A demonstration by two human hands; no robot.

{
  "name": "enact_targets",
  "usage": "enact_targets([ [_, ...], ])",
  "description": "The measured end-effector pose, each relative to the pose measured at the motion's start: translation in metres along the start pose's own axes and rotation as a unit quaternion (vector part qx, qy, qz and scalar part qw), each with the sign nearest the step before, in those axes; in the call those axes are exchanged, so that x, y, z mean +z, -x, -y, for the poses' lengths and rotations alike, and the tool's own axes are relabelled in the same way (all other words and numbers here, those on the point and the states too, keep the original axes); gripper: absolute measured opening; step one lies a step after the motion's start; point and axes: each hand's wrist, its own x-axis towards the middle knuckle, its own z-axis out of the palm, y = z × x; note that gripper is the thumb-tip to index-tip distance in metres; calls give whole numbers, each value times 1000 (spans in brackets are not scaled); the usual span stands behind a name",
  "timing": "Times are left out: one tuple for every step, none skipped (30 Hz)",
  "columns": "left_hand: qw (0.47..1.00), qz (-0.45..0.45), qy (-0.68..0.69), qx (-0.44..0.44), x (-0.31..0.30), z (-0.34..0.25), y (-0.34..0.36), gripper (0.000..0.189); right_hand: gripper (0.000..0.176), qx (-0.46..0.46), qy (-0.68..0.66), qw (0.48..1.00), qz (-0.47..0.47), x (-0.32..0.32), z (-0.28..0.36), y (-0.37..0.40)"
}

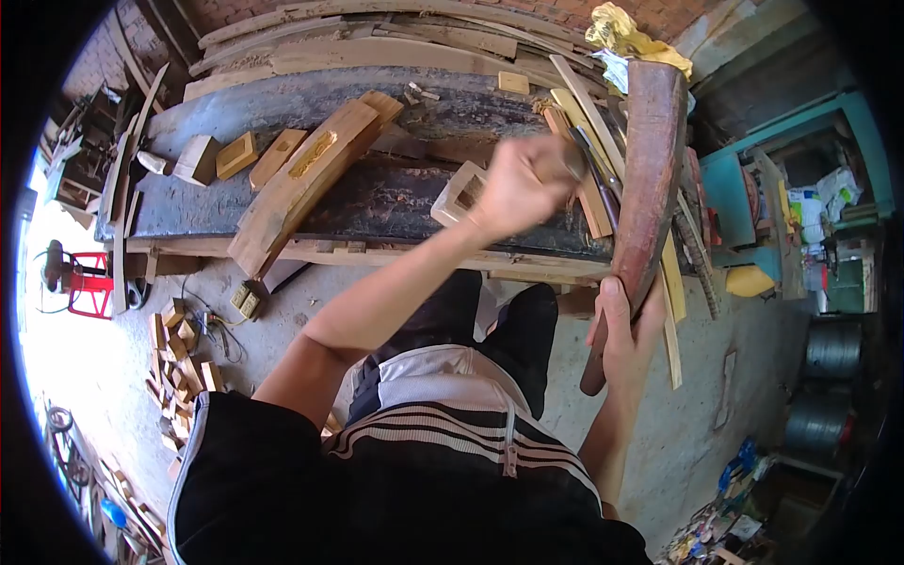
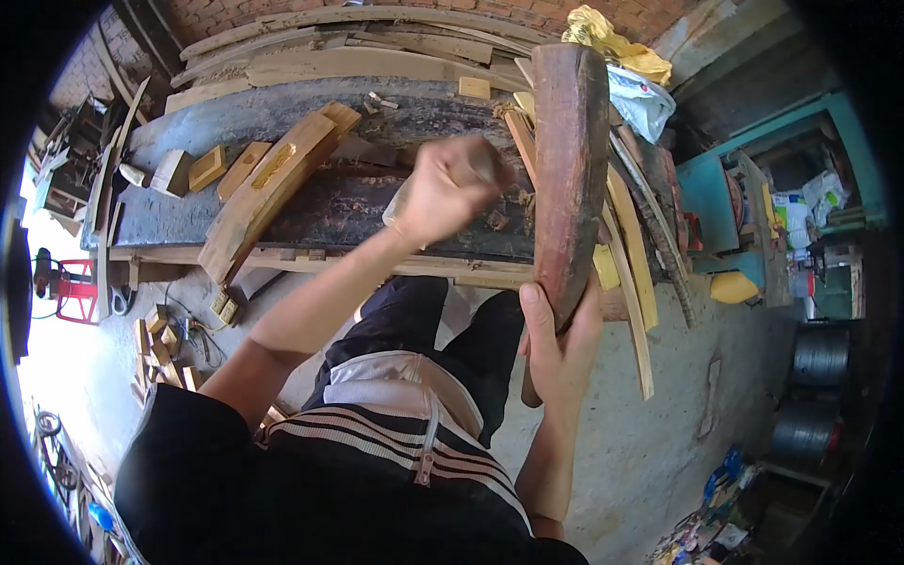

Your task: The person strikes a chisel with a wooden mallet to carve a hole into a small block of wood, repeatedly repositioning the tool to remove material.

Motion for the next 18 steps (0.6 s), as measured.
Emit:
enact_targets([
  [992, -55, 70, 90, -5, 3, -12, 6, 49, 0, -2, 1000, -8, -2, -2, 2],
  [992, -102, 79, 4, -15, 6, -15, 3, 48, 10, -5, 1000, -16, -3, -4, 4],
  [989, -119, 70, -53, -29, 9, -22, 23, 47, 20, -8, 1000, -22, -5, -5, 6],
  [983, -171, 52, -43, -34, -2, -27, 28, 47, 20, -11, 999, -31, -6, -7, 8],
  [982, -184, 29, -27, -44, 5, -32, 31, 46, 26, -6, 999, -31, -6, -7, 10],
  [981, -186, 53, 1, -49, 4, -34, 32, 46, 33, -2, 999, -32, -7, -8, 12],
  [988, -155, 23, 1, -61, 4, -34, 26, 46, 35, -6, 999, -42, -8, -9, 14],
  [987, -143, 57, 32, -64, 6, -37, 23, 46, 45, -9, 998, -43, -9, -9, 15],
  [985, -131, 91, 60, -66, 5, -38, 22, 45, 56, -12, 997, -44, -9, -10, 16],
  [990, -102, 79, 52, -72, 7, -36, 24, 45, 62, -17, 997, -51, -9, -11, 17],
  [991, -94, 77, 47, -72, 10, -34, 24, 45, 60, -17, 997, -50, -10, -13, 17],
  [995, -89, 35, 43, -70, 9, -31, 28, 45, 57, -17, 997, -50, -11, -15, 16],
  [996, -83, -7, 39, -68, 8, -28, 32, 45, 60, -22, 996, -57, -11, -16, 15],
  [994, -72, -71, 38, -71, 5, -22, 38, 45, 55, -18, 997, -53, -12, -16, 15],
  [995, -63, -71, 36, -71, -2, -23, 38, 44, 51, -13, 997, -49, -12, -17, 15],
  [992, -40, -115, 30, -72, -9, -23, 38, 44, 55, -16, 997, -56, -13, -18, 15],
  [987, -19, -159, 24, -76, -12, -22, 38, 44, 51, -20, 997, -57, -13, -19, 15],
  [971, -10, -237, 23, -84, -10, -26, 34, 44, 44, -23, 997, -55, -13, -20, 15],
])
